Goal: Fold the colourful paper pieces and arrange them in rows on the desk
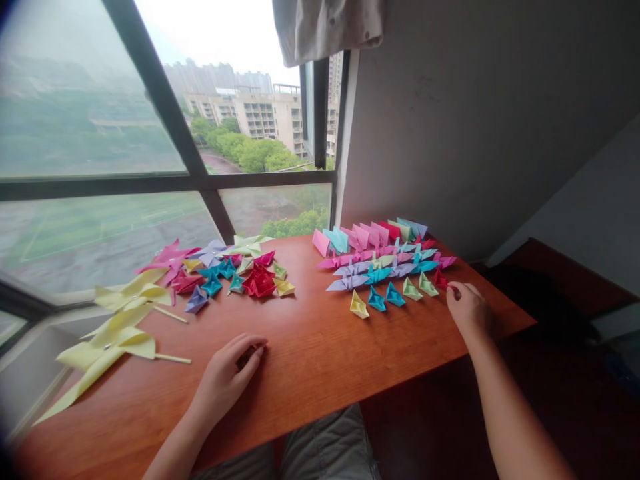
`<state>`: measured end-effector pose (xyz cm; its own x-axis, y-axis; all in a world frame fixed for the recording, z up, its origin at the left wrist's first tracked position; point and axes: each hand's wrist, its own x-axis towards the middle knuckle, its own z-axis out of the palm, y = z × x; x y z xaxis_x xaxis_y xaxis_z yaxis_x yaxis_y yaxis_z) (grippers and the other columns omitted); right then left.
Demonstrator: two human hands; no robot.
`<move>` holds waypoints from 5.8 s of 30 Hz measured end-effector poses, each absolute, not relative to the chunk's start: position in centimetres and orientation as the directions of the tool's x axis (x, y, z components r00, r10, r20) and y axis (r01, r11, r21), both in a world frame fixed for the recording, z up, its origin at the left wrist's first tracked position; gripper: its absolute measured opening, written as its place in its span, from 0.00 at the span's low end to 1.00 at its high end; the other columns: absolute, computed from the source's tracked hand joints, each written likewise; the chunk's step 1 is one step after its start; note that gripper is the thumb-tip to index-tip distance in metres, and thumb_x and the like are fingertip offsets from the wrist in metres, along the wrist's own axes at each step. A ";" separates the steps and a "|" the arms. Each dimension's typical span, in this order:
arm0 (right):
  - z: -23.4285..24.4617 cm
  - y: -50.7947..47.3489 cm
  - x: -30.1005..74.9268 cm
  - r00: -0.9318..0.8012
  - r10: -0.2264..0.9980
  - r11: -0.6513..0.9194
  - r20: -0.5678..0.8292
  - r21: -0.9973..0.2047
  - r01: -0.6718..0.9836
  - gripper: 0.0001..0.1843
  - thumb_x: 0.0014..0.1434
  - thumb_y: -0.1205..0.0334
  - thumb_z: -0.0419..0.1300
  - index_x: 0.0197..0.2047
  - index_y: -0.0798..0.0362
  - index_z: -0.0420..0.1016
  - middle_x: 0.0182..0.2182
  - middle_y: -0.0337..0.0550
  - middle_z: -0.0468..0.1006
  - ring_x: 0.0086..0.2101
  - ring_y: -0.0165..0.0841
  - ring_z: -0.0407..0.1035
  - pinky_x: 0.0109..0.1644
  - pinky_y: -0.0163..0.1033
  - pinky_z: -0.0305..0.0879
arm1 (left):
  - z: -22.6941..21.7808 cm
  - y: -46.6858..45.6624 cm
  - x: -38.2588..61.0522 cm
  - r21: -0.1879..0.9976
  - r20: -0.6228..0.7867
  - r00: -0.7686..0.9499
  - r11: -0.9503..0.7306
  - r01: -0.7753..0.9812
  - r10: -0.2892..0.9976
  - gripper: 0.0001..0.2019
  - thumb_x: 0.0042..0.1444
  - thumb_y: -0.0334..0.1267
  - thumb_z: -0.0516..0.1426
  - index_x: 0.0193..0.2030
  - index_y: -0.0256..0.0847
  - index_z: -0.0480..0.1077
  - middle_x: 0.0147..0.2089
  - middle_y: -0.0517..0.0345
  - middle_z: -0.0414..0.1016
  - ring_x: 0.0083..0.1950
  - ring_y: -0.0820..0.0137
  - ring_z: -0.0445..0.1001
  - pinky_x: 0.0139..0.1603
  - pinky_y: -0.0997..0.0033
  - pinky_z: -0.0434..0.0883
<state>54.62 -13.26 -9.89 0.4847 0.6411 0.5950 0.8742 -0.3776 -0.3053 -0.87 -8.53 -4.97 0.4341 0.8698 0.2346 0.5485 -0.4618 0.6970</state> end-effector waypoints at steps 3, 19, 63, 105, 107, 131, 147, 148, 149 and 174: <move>-9.8 -13.2 54.5 0.482 0.643 -0.370 0.595 -0.310 0.876 0.15 0.55 0.57 0.54 0.38 0.53 0.79 0.33 0.49 0.78 0.31 0.37 0.68 0.33 0.39 0.59 | -5.0 -8.5 -0.9 0.695 0.231 0.438 -0.462 0.551 0.869 0.09 0.63 0.36 0.51 0.42 0.42 0.72 0.40 0.54 0.76 0.38 0.67 0.74 0.40 0.69 0.71; -10.0 -12.9 54.8 0.465 0.654 -0.352 0.597 -0.304 0.885 0.17 0.55 0.56 0.53 0.39 0.54 0.79 0.33 0.50 0.77 0.31 0.38 0.67 0.35 0.41 0.60 | -4.5 -8.5 -0.6 0.680 0.247 0.432 -0.472 0.561 0.868 0.10 0.62 0.37 0.51 0.41 0.42 0.73 0.39 0.53 0.77 0.38 0.66 0.75 0.40 0.69 0.72; -6.9 -9.6 23.5 0.100 0.862 0.317 0.496 -0.682 0.659 0.11 0.65 0.62 0.53 0.44 0.51 0.76 0.35 0.45 0.79 0.33 0.34 0.73 0.37 0.38 0.72 | -2.3 1.5 0.3 0.369 0.381 0.291 -0.433 0.822 0.878 0.08 0.62 0.39 0.54 0.38 0.42 0.74 0.39 0.54 0.78 0.35 0.65 0.74 0.32 0.70 0.63; -5.9 -10.4 23.1 0.013 0.806 0.429 0.592 -0.599 0.675 0.09 0.64 0.68 0.55 0.42 0.50 0.76 0.35 0.44 0.77 0.36 0.33 0.72 0.41 0.37 0.70 | -2.7 -2.0 3.1 0.575 0.269 0.550 -0.590 0.567 0.791 0.12 0.65 0.43 0.50 0.44 0.41 0.73 0.33 0.58 0.78 0.30 0.72 0.71 0.32 0.74 0.62; -5.9 -10.5 23.2 0.054 0.804 0.411 0.592 -0.619 0.669 0.08 0.64 0.68 0.55 0.42 0.51 0.76 0.36 0.44 0.77 0.35 0.32 0.72 0.39 0.36 0.70 | -2.7 -1.9 3.1 0.574 0.246 0.570 -0.591 0.567 0.784 0.13 0.66 0.44 0.50 0.43 0.42 0.73 0.33 0.58 0.78 0.30 0.71 0.71 0.32 0.74 0.62; -4.3 -15.8 50.5 0.412 0.465 -0.243 0.784 -0.335 0.910 0.15 0.61 0.56 0.56 0.42 0.55 0.80 0.34 0.48 0.80 0.29 0.34 0.71 0.34 0.39 0.67 | -2.9 -1.8 3.5 0.508 0.060 0.709 -0.633 0.585 0.703 0.11 0.63 0.40 0.50 0.40 0.43 0.74 0.36 0.56 0.75 0.33 0.69 0.71 0.33 0.72 0.63; -9.8 -13.4 59.9 0.519 0.629 -0.359 0.578 -0.376 0.854 0.18 0.55 0.55 0.54 0.40 0.55 0.79 0.36 0.52 0.80 0.31 0.38 0.72 0.35 0.41 0.64 | -2.6 -1.8 3.6 0.526 0.050 0.705 -0.618 0.584 0.708 0.11 0.63 0.39 0.50 0.40 0.43 0.74 0.36 0.54 0.76 0.35 0.67 0.73 0.36 0.71 0.64; -9.9 -13.3 60.0 0.524 0.627 -0.366 0.577 -0.375 0.852 0.18 0.55 0.55 0.54 0.40 0.55 0.79 0.36 0.52 0.80 0.31 0.38 0.72 0.36 0.41 0.64 | -2.6 -1.8 3.5 0.527 0.051 0.705 -0.619 0.583 0.708 0.11 0.63 0.39 0.50 0.40 0.43 0.74 0.37 0.54 0.76 0.35 0.66 0.73 0.36 0.71 0.65; -10.0 -13.3 60.2 0.526 0.626 -0.370 0.576 -0.375 0.850 0.18 0.55 0.55 0.54 0.40 0.55 0.79 0.36 0.52 0.80 0.31 0.38 0.72 0.35 0.41 0.64 | -2.6 -1.8 3.5 0.527 0.051 0.705 -0.618 0.583 0.708 0.11 0.63 0.39 0.50 0.40 0.43 0.74 0.36 0.54 0.76 0.35 0.66 0.73 0.36 0.71 0.65; -10.1 -12.9 60.2 0.526 0.632 -0.372 0.569 -0.372 0.850 0.19 0.55 0.56 0.54 0.43 0.56 0.79 0.34 0.53 0.80 0.30 0.38 0.72 0.37 0.42 0.66 | -2.7 -1.7 3.5 0.533 0.056 0.700 -0.614 0.581 0.712 0.11 0.63 0.39 0.50 0.40 0.43 0.74 0.36 0.55 0.76 0.33 0.67 0.72 0.35 0.71 0.63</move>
